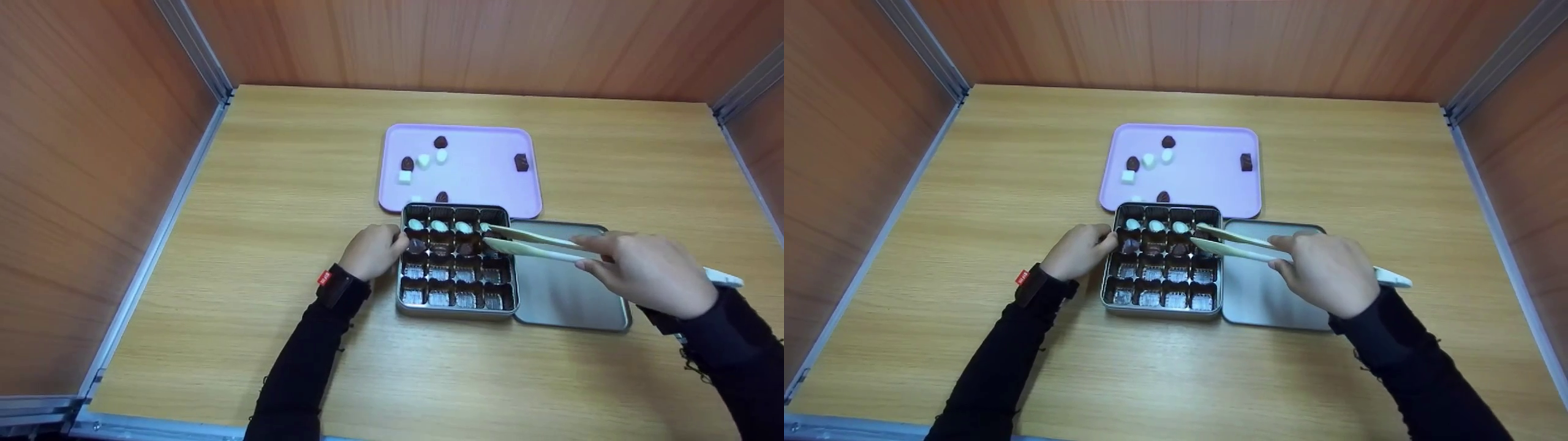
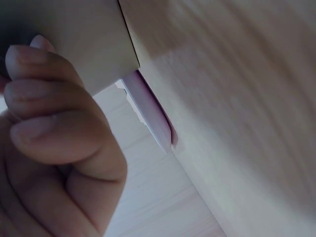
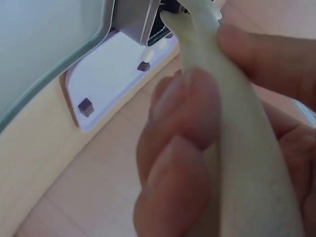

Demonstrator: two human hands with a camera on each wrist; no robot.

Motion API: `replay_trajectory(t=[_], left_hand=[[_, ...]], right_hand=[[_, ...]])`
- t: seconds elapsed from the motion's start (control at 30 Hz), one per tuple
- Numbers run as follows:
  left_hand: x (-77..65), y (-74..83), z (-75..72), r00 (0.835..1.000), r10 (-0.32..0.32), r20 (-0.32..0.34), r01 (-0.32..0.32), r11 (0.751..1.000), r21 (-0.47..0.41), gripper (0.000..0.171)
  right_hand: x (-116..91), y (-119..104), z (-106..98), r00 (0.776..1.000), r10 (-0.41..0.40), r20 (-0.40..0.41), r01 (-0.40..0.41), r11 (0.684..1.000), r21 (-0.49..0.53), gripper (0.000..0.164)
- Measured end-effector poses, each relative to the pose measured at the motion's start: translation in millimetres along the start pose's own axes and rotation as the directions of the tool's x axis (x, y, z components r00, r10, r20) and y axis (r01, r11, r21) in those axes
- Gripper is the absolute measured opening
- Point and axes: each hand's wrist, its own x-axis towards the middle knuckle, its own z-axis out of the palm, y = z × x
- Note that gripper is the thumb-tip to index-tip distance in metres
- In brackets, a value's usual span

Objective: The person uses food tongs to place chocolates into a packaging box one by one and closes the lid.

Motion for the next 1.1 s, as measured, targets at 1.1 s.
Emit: replay_trajectory(t=[1.1], left_hand=[[1.4, 0.6, 0.5, 1.000, -0.008, 0.005, 0.008, 1.000, 0.020, 0.032]], right_hand=[[47, -29, -40, 0.967, -0.001, 0.256, 0.053, 0.979, -0.197, 0.033]])
